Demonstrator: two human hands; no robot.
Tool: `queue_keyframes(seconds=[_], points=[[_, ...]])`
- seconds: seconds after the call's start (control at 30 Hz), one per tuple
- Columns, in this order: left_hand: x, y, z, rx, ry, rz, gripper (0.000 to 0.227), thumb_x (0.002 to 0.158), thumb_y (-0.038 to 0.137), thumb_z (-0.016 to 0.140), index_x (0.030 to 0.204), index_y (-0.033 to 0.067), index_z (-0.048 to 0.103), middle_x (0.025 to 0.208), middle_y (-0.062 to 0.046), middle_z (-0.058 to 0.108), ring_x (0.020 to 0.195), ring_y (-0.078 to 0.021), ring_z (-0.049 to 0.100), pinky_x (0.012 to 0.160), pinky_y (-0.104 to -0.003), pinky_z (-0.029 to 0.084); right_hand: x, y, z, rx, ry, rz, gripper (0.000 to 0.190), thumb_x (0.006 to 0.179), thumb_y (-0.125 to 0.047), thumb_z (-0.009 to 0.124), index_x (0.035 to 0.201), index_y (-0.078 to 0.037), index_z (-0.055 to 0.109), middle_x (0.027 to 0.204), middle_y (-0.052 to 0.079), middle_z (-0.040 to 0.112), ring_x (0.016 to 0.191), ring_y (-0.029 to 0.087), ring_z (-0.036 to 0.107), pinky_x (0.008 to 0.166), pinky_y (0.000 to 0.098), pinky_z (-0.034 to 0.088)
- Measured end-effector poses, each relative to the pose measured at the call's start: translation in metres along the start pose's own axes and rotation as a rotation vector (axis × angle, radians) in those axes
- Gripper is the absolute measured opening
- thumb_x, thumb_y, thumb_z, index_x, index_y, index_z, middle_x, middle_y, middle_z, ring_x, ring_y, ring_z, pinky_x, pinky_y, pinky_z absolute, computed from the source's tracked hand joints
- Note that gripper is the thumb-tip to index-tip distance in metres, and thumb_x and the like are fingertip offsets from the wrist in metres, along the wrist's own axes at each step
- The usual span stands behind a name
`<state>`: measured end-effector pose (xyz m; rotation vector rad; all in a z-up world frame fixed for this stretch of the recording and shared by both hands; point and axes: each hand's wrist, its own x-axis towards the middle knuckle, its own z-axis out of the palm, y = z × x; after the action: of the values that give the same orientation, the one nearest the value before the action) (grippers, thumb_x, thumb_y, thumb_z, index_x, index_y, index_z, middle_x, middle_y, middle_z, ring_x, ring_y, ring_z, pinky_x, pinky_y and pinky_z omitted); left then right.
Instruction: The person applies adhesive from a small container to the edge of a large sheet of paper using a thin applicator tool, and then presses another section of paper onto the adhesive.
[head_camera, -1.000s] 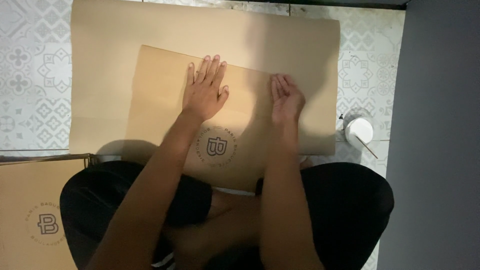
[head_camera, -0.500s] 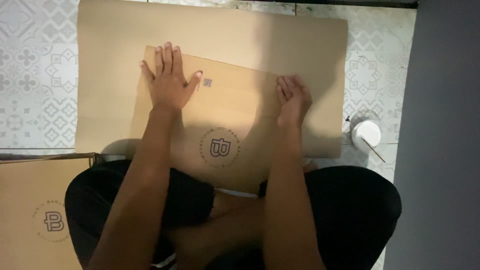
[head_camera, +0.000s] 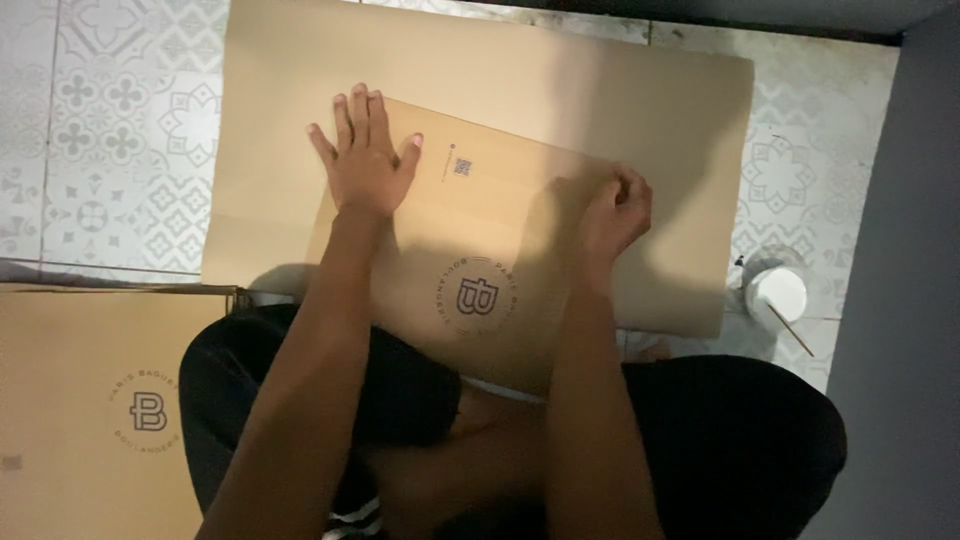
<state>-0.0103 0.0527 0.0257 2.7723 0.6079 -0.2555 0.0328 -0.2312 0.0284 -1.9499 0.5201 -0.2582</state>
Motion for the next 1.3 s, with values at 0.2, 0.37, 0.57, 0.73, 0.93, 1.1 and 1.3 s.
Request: queue_keyframes(seconds=[0.2, 0.37, 0.57, 0.73, 0.93, 1.1, 1.3], points=[[0.001, -0.002, 0.003, 0.039, 0.022, -0.001, 0.085, 0.103, 0.066, 0.02, 0.168, 0.0134, 0.009, 0.175, -0.004, 0.002, 0.159, -0.0311, -0.002, 0.122, -0.068, -0.003, -0.059, -0.055, 0.074, 0.344, -0.736, 0.091, 0.053, 0.078, -0.044, 0.075, 0.12, -0.01, 0.075, 0.109, 0.006, 0.08, 0.094, 0.017, 0.076, 0.093, 0.0302, 0.061], [0.004, -0.004, 0.006, 0.184, -0.032, -0.024, 0.08, 0.105, 0.056, 0.03, 0.168, 0.0174, 0.0, 0.175, 0.0, -0.006, 0.16, -0.0299, -0.007, 0.123, -0.068, -0.001, -0.087, -0.048, 0.143, 0.844, -0.931, 0.4, 0.058, 0.096, -0.013, 0.056, 0.146, 0.011, 0.042, 0.15, 0.03, 0.049, 0.136, 0.041, 0.055, 0.114, 0.0487, 0.05], [0.005, -0.007, 0.018, 0.119, 0.107, 0.022, 0.079, 0.105, 0.061, 0.025, 0.169, 0.0154, 0.01, 0.175, -0.004, 0.004, 0.16, -0.0329, 0.003, 0.121, -0.071, 0.002, -0.08, -0.029, 0.147, 1.232, -0.735, 0.651, 0.05, 0.097, 0.008, 0.042, 0.146, 0.015, 0.032, 0.157, 0.038, 0.033, 0.143, 0.049, 0.041, 0.12, 0.051, 0.039], [-0.002, -0.002, 0.005, 0.018, 0.032, 0.0, 0.081, 0.104, 0.061, 0.024, 0.169, 0.0159, 0.006, 0.175, -0.004, -0.001, 0.16, -0.0312, -0.005, 0.122, -0.068, -0.008, -0.069, -0.013, 0.137, 1.337, -0.719, 0.603, 0.079, 0.09, 0.008, 0.049, 0.157, 0.014, 0.008, 0.162, 0.037, 0.022, 0.147, 0.046, 0.033, 0.123, 0.0475, 0.033], [0.0, 0.001, 0.003, 0.037, 0.055, 0.024, 0.084, 0.103, 0.064, 0.022, 0.168, 0.0125, 0.011, 0.174, -0.006, 0.002, 0.159, -0.0334, -0.003, 0.121, -0.07, -0.005, -0.044, -0.02, 0.09, 1.257, -0.593, 0.504, 0.037, 0.077, 0.023, 0.036, 0.075, -0.013, 0.042, 0.096, 0.007, 0.055, 0.125, 0.036, 0.059, 0.122, 0.0408, 0.041], [-0.002, 0.007, -0.005, 0.047, -0.008, -0.012, 0.084, 0.102, 0.063, 0.019, 0.168, 0.0127, 0.006, 0.174, -0.007, -0.003, 0.159, -0.0318, -0.006, 0.121, -0.066, -0.009, -0.006, 0.021, 0.057, 1.336, -0.435, 0.563, 0.052, 0.096, 0.016, 0.038, 0.148, 0.019, 0.032, 0.153, 0.035, 0.038, 0.141, 0.043, 0.044, 0.117, 0.0379, 0.045], [0.009, -0.011, 0.03, 0.058, 0.178, 0.095, 0.082, 0.108, 0.061, 0.024, 0.168, 0.0064, 0.013, 0.174, -0.011, 0.006, 0.159, -0.0388, 0.002, 0.12, -0.073, -0.002, 0.041, 0.053, 0.012, 1.428, -0.243, 0.645, 0.056, 0.086, 0.023, 0.036, 0.143, 0.02, 0.033, 0.137, 0.034, 0.047, 0.135, 0.045, 0.05, 0.113, 0.0349, 0.049]])
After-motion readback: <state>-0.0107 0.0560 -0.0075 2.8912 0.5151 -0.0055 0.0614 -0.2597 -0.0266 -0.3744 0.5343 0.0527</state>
